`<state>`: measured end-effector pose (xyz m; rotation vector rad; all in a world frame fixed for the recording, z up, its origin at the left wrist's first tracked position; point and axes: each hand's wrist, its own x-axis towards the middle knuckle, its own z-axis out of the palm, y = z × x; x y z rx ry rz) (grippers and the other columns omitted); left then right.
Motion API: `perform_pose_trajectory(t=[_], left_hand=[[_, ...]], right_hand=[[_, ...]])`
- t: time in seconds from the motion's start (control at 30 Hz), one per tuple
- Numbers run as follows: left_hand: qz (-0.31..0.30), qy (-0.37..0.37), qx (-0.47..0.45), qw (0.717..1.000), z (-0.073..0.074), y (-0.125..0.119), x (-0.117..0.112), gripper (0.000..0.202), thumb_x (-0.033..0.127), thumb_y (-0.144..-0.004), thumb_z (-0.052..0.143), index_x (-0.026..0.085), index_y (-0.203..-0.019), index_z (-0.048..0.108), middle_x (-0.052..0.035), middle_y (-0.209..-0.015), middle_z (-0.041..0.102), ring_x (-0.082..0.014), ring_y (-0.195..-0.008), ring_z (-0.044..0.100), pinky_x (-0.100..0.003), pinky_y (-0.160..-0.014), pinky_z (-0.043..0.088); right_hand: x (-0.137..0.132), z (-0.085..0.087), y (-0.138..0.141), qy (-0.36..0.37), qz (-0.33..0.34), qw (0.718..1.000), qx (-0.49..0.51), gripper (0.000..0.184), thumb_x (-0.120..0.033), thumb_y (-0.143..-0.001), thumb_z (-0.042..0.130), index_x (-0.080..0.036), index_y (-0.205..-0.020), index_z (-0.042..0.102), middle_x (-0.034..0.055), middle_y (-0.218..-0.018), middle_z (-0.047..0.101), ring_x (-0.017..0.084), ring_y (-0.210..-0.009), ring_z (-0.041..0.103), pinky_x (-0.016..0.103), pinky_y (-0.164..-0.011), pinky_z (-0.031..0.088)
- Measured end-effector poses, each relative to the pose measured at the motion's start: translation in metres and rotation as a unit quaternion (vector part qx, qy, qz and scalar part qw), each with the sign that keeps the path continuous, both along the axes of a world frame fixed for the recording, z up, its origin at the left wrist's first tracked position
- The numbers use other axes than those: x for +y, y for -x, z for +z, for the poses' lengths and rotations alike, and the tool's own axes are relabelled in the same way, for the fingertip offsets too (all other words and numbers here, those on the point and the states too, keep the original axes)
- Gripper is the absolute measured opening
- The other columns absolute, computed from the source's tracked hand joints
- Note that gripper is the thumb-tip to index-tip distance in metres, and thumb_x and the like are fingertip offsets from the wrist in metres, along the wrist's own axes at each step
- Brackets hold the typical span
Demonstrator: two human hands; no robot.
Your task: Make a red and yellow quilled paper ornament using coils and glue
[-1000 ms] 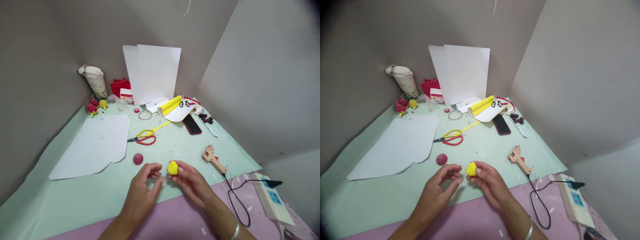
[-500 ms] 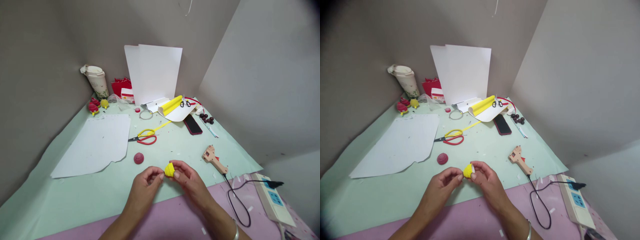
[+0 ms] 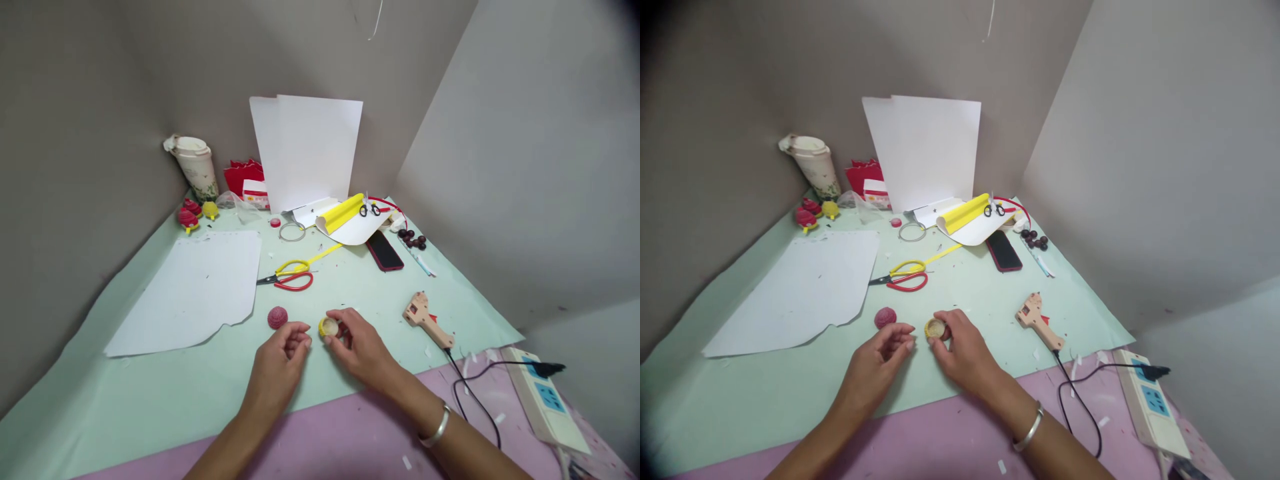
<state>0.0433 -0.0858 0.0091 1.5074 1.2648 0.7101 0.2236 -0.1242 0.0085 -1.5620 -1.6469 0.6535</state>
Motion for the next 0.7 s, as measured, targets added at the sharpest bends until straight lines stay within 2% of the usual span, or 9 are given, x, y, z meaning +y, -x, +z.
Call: perform_pose_trajectory(t=[0.13,0.43,0.7], left_hand=[[-0.016,-0.026,0.011,0.999,-0.005,0.0,0.001,0.031,0.036,-0.081,0.056,0.019,-0.106,0.064,-0.0048,-0.091,0.07,-0.0193,-0.08,0.065,-0.033,-0.079,0.051],[-0.047,-0.097,0.066,0.992,-0.006,-0.009,0.001,0.042,0.032,-0.084,0.051,0.016,-0.122,0.061,-0.0067,-0.098,0.068,-0.0189,-0.077,0.063,-0.036,-0.079,0.051],[-0.048,-0.097,0.079,0.991,-0.005,-0.009,0.003,0.04,0.029,-0.084,0.051,0.016,-0.12,0.061,-0.0066,-0.099,0.067,-0.0189,-0.077,0.062,-0.036,-0.079,0.051]], right_hand=[[0.0,-0.01,0.003,-0.03,0.009,0.999,-0.025,0.036,-0.014,-0.084,0.059,-0.018,-0.119,0.057,0.0062,-0.096,0.058,0.019,-0.083,0.056,0.035,-0.078,0.05],[0.002,-0.012,0.001,-0.043,0.033,0.998,-0.043,0.039,-0.015,-0.085,0.059,-0.017,-0.124,0.054,0.0085,-0.101,0.058,0.02,-0.089,0.057,0.037,-0.081,0.051],[0.005,-0.013,0.003,-0.06,0.055,0.995,-0.051,0.038,-0.012,-0.087,0.057,-0.017,-0.124,0.053,0.011,-0.107,0.058,0.022,-0.097,0.057,0.038,-0.086,0.051]])
